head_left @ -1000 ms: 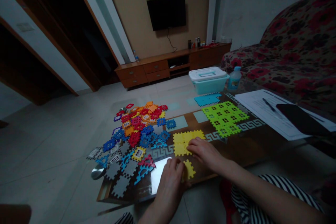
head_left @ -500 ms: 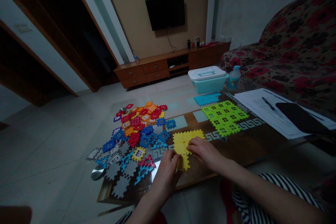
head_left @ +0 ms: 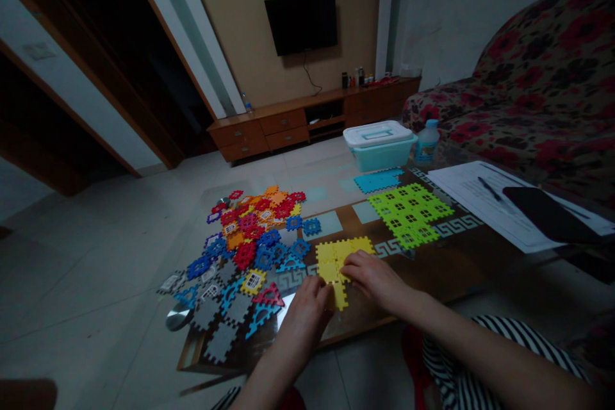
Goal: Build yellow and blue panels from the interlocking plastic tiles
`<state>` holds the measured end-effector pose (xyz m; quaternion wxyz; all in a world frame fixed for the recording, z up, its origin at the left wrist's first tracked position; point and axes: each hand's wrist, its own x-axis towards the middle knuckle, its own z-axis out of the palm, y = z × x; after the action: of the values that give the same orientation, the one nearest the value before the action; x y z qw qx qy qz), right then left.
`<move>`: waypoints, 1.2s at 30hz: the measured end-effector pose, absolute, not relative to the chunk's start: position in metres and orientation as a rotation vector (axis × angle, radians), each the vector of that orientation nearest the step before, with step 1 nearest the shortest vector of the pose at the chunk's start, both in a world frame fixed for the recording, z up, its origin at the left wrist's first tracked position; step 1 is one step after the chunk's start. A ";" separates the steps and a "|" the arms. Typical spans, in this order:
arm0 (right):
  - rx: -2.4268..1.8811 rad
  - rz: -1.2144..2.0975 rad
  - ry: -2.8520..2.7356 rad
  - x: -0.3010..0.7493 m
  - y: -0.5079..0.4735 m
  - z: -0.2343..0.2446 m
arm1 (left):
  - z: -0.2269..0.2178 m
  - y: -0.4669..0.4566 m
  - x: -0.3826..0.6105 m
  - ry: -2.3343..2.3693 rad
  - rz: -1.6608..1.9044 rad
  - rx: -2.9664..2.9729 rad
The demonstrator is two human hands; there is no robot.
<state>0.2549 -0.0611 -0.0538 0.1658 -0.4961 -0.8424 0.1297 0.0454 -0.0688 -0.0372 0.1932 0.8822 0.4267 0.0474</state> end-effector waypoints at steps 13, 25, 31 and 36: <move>-1.411 0.351 -2.408 0.256 -0.060 -0.056 | -0.029 -0.069 0.048 1.278 0.025 2.464; -1.422 0.372 -2.402 0.256 -0.060 -0.056 | -0.032 -0.072 0.049 1.322 -0.058 2.511; -1.437 0.377 -2.426 0.255 -0.061 -0.051 | -0.031 -0.078 0.052 1.359 -0.231 2.600; -1.418 0.365 -2.428 0.256 -0.061 -0.054 | -0.037 -0.083 0.052 1.409 -0.271 2.638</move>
<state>0.2564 -0.0607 -0.0536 0.1524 -0.4943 -0.8463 0.1273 0.0520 -0.0826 -0.0371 0.0693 0.8764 0.4680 -0.0899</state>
